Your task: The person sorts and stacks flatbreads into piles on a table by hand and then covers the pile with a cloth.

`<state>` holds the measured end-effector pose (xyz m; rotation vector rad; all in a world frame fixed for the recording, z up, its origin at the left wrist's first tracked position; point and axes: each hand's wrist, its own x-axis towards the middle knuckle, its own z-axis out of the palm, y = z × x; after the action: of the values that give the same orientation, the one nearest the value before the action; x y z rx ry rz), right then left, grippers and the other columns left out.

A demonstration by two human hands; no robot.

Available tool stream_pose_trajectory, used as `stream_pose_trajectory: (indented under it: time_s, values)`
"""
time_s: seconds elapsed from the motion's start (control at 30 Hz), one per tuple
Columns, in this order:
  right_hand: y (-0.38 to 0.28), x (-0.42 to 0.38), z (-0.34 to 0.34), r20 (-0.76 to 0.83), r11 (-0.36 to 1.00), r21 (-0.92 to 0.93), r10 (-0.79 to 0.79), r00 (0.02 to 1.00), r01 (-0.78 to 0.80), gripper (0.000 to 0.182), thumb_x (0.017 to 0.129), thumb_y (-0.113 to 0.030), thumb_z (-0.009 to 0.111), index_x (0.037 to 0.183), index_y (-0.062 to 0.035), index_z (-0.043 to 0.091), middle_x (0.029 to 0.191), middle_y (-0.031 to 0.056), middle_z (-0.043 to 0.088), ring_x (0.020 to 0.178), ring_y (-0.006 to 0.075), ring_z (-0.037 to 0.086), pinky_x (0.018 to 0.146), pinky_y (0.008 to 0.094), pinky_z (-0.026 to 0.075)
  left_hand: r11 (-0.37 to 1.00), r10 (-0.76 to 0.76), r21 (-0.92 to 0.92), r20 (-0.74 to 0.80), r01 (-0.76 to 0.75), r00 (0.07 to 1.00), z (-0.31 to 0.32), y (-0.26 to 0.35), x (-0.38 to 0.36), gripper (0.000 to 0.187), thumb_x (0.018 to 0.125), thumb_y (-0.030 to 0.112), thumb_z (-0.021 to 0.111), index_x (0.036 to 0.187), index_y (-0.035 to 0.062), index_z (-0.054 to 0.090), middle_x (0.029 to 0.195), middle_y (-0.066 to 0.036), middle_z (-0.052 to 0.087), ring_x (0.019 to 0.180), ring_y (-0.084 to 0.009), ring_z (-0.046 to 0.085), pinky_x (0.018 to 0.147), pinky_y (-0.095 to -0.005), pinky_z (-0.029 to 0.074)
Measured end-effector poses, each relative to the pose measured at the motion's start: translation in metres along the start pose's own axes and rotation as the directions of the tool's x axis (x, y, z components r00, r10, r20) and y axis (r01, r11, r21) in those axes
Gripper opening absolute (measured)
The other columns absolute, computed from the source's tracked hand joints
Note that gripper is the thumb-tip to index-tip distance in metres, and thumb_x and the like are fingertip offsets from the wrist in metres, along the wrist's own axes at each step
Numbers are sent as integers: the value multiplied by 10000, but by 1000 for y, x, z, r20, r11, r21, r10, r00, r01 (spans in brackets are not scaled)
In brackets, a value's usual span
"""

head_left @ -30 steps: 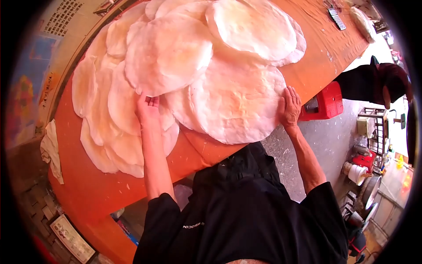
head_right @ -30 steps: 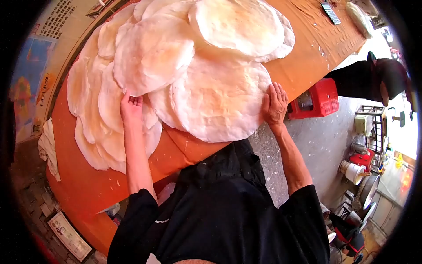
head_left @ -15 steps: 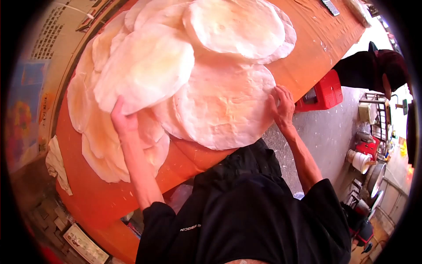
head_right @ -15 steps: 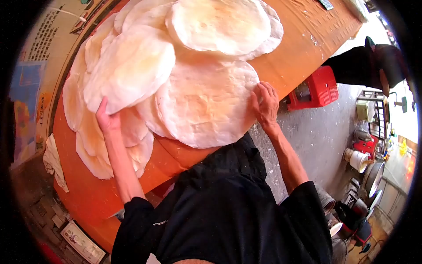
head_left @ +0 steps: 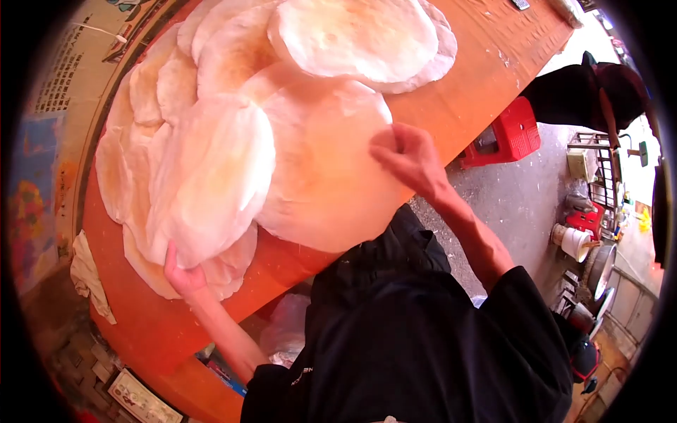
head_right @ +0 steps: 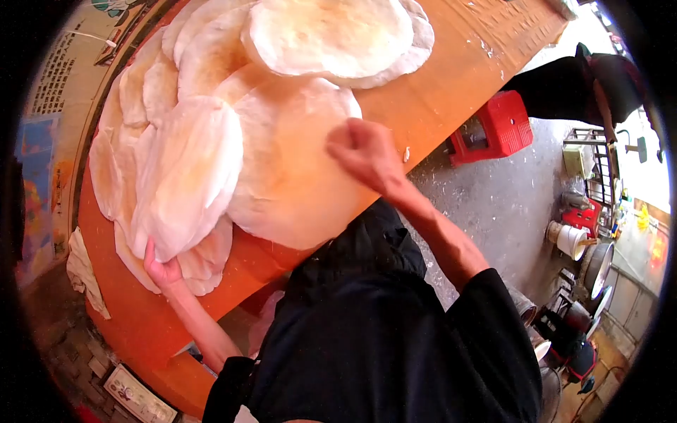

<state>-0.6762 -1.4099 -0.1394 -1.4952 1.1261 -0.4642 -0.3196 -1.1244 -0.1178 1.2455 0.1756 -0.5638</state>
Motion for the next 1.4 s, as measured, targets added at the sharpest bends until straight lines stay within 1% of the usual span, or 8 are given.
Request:
stream_pose_trajectory:
  time_s: [0.2,0.4,0.7,0.97,1.0,1.17,1.27,1.4]
  values:
    - [-103,-6,-42,-146,878,209,-407,902,430,62,825,-51,634,799,4,647,663,22,600,613,61,531,559,244,456,994,85,65,60,-89,995,-10,44,-20,491,897,137,588,1346,-10,456,1348,-119,519,1228,-281,502,1039,-428,419]
    - [-58,52,-157,-453,889,354,-109,885,290,214,832,-200,696,909,-1,679,739,3,641,628,83,605,563,232,482,969,169,171,68,-179,983,45,75,-32,490,909,128,572,1355,-17,431,1342,-133,520,1208,-279,526,1025,-423,441]
    - [146,88,-155,-666,764,-615,-369,648,-197,723,751,-473,722,1220,44,535,1018,214,628,961,360,581,842,447,464,892,269,255,366,-374,891,225,103,-12,458,908,91,570,1323,-56,447,1245,-162,581,1096,-270,604,959,-384,506]
    - [153,79,-116,-693,734,-660,-513,507,-160,595,771,-330,708,1203,53,564,1216,232,565,1172,372,489,1021,433,380,992,-100,77,965,102,242,379,66,16,337,939,67,504,1226,-111,504,1239,-218,568,1153,-310,561,1045,-435,420]
    - [154,79,-117,-687,732,-662,-508,519,-160,580,788,-334,698,1212,39,565,1226,227,563,1185,371,485,1027,437,374,997,9,47,736,-66,677,389,34,-21,328,925,66,522,1224,-70,517,1224,-187,585,1152,-302,565,1041,-435,425]
    - [155,81,-117,-662,695,-705,-574,483,-141,520,782,-289,703,1154,57,595,1177,236,581,1127,376,516,997,435,396,904,-293,428,618,0,730,311,-92,34,374,868,81,574,1210,-61,523,1065,-141,647,990,-254,634,836,-350,542]
    - [158,82,-117,-668,695,-703,-573,475,-150,502,785,-286,700,1144,53,604,1174,236,583,1133,375,514,998,436,395,354,224,718,556,-599,800,218,-123,71,472,805,178,652,1199,-61,550,1074,-165,648,990,-270,630,856,-344,506]
    - [157,82,-117,-647,666,-726,-578,497,-171,461,808,-269,673,1140,46,613,1184,233,586,1144,372,511,1001,435,392,-65,171,928,372,-366,912,164,-99,74,533,760,201,705,1204,-59,564,1113,-180,640,1018,-251,621,886,-324,488]
